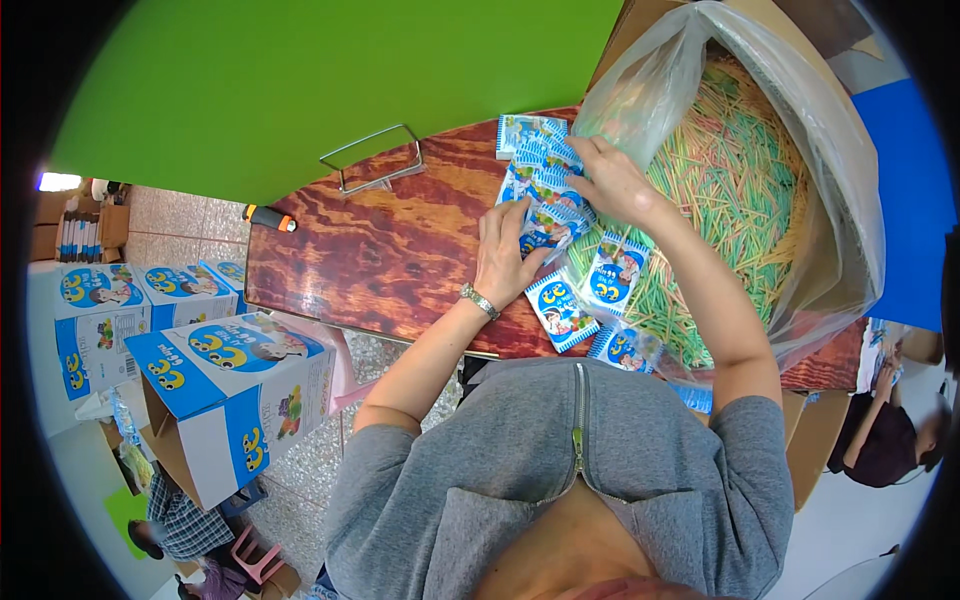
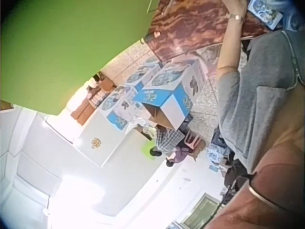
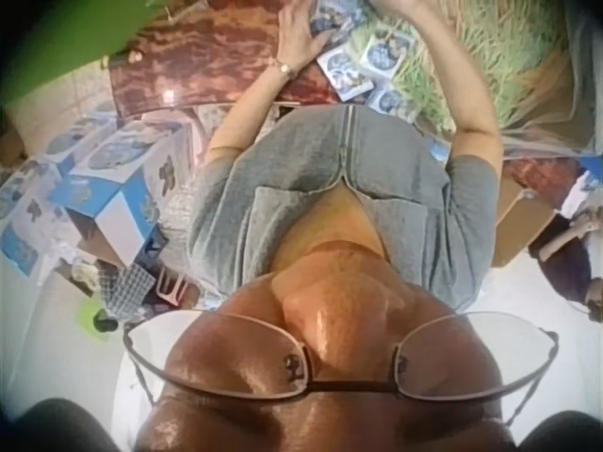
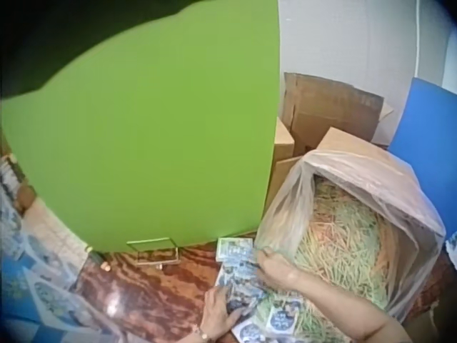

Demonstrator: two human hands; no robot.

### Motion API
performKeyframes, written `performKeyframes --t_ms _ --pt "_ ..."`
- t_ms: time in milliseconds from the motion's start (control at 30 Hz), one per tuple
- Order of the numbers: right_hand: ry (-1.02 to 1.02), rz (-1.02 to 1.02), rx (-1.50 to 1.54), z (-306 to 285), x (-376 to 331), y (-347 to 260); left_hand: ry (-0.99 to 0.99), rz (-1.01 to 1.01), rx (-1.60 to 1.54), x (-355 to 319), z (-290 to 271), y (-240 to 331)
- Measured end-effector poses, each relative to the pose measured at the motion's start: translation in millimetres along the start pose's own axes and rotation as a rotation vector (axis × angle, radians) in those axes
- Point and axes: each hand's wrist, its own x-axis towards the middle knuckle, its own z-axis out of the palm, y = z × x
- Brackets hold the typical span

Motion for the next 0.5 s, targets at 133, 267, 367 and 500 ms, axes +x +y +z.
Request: performKeyframes --t_ms 133,267,367,500 --pt "-0.143 0.079 -0.072 7.4 11.0 11.0 -0.001 -0.029 0.044 4.5 0.3 -4.5" --pt "-0.119 0.008 -0.073 9.4 9.0 14.7 -0.062 -0.033 0.017 9.2 -2.6 -13.2" --pt "-0.126 0.028 -0.153 8.5 6.1 0.9 -0.093 0.022 0.081 9.4 -4.6 -16.4" --pt "-0.101 -0.019 -0.202 11.4 -4.7 -6.6 -0.099 0.042 0.084 6.1 -5.9 -21.4"
